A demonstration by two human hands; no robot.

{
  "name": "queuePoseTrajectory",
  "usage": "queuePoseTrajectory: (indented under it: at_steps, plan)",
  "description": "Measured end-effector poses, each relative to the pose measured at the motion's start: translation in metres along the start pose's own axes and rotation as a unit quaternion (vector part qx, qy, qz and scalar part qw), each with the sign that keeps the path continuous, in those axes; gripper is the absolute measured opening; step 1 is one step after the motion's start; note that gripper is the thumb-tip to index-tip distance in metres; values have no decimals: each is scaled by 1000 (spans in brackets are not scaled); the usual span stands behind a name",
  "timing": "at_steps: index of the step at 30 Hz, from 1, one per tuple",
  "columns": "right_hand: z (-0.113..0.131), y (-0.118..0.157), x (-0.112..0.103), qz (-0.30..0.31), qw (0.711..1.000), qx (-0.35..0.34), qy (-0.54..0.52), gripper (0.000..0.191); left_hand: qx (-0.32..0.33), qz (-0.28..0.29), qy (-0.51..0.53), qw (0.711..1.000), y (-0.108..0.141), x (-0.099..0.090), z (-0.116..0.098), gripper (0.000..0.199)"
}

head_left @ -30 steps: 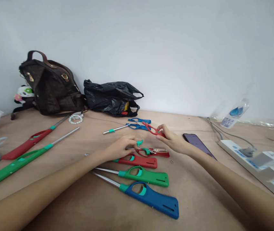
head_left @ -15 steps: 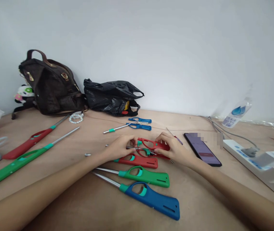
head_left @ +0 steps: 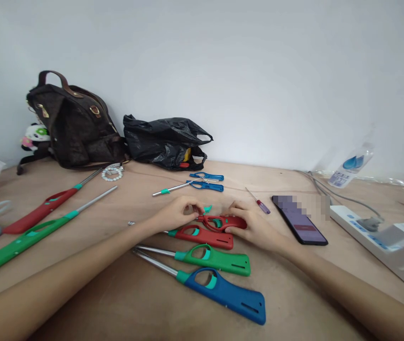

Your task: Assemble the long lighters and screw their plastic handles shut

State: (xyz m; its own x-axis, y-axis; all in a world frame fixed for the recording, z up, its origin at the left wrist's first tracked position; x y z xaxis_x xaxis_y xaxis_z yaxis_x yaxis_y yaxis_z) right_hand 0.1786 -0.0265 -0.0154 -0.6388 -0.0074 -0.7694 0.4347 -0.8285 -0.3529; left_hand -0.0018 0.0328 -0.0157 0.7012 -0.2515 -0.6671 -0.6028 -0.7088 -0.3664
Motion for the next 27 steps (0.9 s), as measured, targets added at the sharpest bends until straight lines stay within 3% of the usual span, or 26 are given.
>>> queuePoseTrajectory:
  at_steps: [14,27]
  plan:
    - [-2,0,7,3,999,-4,-33,27,21,31,-17,999,0,2,-2,15]
    - [-1,0,5,-5,1000,2,-11,27,2,37,-10,999,1,4,-1,11]
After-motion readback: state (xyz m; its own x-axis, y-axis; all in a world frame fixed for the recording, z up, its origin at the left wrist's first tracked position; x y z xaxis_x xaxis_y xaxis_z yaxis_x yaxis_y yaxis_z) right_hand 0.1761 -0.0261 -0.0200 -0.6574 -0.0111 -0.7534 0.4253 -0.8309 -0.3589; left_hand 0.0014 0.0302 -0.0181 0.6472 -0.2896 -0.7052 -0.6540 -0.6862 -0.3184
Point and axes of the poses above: each hand's wrist, its own y-axis away from the middle knuckle, its own x-axis out of the palm, z = x × y, the point moved 6 cm from there along -y, towards the middle knuckle, and after that the axes turned 7 degrees about -z, right-handed, at the moved point
